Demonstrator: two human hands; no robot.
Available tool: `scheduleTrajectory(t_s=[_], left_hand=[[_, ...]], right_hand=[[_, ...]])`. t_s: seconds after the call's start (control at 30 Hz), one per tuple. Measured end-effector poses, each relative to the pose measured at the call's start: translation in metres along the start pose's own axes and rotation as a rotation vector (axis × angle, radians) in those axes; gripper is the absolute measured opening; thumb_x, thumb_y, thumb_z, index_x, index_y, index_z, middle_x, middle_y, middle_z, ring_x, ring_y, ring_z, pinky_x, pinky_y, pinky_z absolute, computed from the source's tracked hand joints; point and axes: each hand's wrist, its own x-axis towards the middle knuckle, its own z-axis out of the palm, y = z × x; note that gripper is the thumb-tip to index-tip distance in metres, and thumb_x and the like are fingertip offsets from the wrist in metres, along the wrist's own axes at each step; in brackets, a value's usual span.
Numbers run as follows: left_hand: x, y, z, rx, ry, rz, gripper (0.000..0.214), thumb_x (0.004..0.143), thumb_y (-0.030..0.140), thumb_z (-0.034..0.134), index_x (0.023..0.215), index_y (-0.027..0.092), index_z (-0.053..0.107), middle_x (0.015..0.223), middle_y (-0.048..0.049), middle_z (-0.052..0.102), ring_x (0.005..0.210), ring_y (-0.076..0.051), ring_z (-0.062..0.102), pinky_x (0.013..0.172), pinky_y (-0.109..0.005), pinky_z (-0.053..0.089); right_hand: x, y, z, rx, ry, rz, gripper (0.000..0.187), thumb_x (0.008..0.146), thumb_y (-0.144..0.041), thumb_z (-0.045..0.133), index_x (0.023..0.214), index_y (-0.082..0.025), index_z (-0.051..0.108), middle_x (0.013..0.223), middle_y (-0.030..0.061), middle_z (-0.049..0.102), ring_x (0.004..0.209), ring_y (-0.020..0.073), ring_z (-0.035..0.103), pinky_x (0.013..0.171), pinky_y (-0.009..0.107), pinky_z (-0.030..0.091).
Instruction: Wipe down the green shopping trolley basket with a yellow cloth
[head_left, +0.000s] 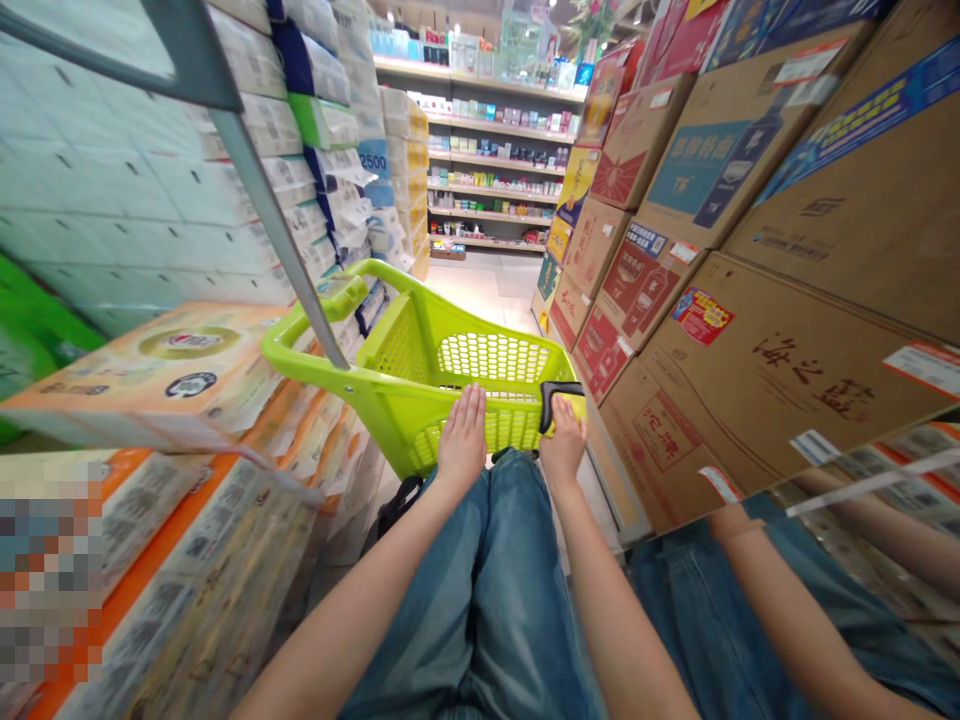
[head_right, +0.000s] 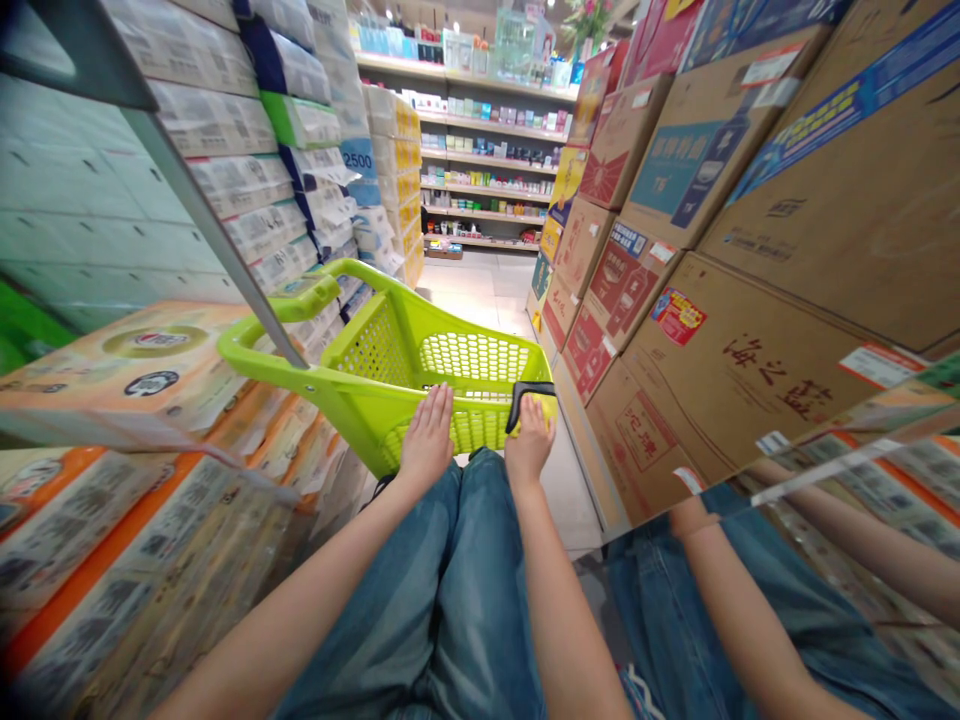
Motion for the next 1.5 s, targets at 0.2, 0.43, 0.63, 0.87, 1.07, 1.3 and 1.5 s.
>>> scheduleTrajectory(t_s=[0.2, 0.43, 0.63, 0.87, 1.07, 1.3, 1.5], left_hand=[[0.001, 0.0, -0.002, 0.014, -0.01, -0.011, 0.076, 0.084, 0.01, 0.041, 0.155, 0.007, 0.012, 0.161, -0.0134, 0.022, 0.151, -0.023, 0.011, 0.122, -0.042, 0.022], [0.001, -0.002, 0.001, 0.031, -0.005, 0.009, 0.081, 0.083, 0.008, 0.042, 0.155, 0.008, 0.007, 0.162, -0.0126, 0.019, 0.151, -0.023, 0.01, 0.122, -0.042, 0.021], [0.002, 0.0, 0.003, 0.036, 0.005, -0.015, 0.07, 0.092, 0.018, 0.037, 0.155, 0.008, 0.01, 0.162, -0.0116, 0.021, 0.151, -0.022, 0.013, 0.122, -0.041, 0.021], [0.002, 0.001, 0.002, 0.052, 0.003, -0.025, 0.064, 0.097, 0.026, 0.033, 0.155, 0.008, 0.012, 0.162, -0.0109, 0.017, 0.151, -0.021, 0.011, 0.122, -0.04, 0.02], [0.003, -0.001, 0.002, 0.061, 0.008, -0.01, 0.064, 0.096, 0.023, 0.032, 0.155, 0.008, 0.011, 0.162, -0.01, 0.017, 0.151, -0.021, 0.01, 0.123, -0.04, 0.02], [0.002, 0.0, 0.005, 0.056, 0.009, -0.019, 0.064, 0.097, 0.025, 0.032, 0.155, 0.008, 0.01, 0.163, -0.0096, 0.016, 0.151, -0.02, 0.009, 0.123, -0.04, 0.019], [0.002, 0.001, 0.005, 0.059, 0.012, -0.019, 0.064, 0.096, 0.023, 0.033, 0.155, 0.007, 0.013, 0.162, -0.0101, 0.016, 0.151, -0.02, 0.009, 0.123, -0.039, 0.019]], right_hand=[[-0.01, -0.078, 0.019, 0.073, -0.171, -0.228, 0.076, 0.069, 0.0, 0.043, 0.142, -0.019, 0.047, 0.146, 0.0059, 0.051, 0.14, 0.0195, 0.04, 0.12, 0.044, 0.02], [-0.002, 0.006, -0.01, 0.041, -0.128, -0.242, 0.072, 0.074, -0.001, 0.042, 0.143, -0.023, 0.046, 0.145, 0.0052, 0.053, 0.139, 0.0171, 0.042, 0.12, 0.044, 0.021], [0.01, 0.059, -0.019, 0.087, 0.066, 0.022, 0.065, 0.072, -0.003, 0.043, 0.134, -0.018, 0.057, 0.134, 0.0109, 0.062, 0.129, 0.0214, 0.053, 0.113, 0.043, 0.035], [-0.005, -0.041, 0.014, 0.069, -0.077, -0.132, 0.072, 0.07, -0.002, 0.046, 0.14, -0.019, 0.05, 0.142, 0.0077, 0.056, 0.138, 0.0218, 0.043, 0.117, 0.046, 0.025], [-0.009, -0.053, 0.012, 0.118, -0.171, -0.319, 0.068, 0.077, -0.006, 0.046, 0.143, -0.024, 0.046, 0.145, 0.0039, 0.052, 0.139, 0.0167, 0.042, 0.118, 0.04, 0.021], [0.0, 0.038, -0.017, 0.047, -0.032, -0.099, 0.069, 0.073, -0.004, 0.043, 0.139, -0.023, 0.051, 0.139, 0.0085, 0.059, 0.133, 0.0195, 0.049, 0.112, 0.044, 0.029], [0.003, 0.018, -0.005, -0.009, 0.062, 0.186, 0.075, 0.067, -0.004, 0.043, 0.14, -0.02, 0.049, 0.145, 0.0113, 0.052, 0.138, 0.0261, 0.042, 0.113, 0.055, 0.023]])
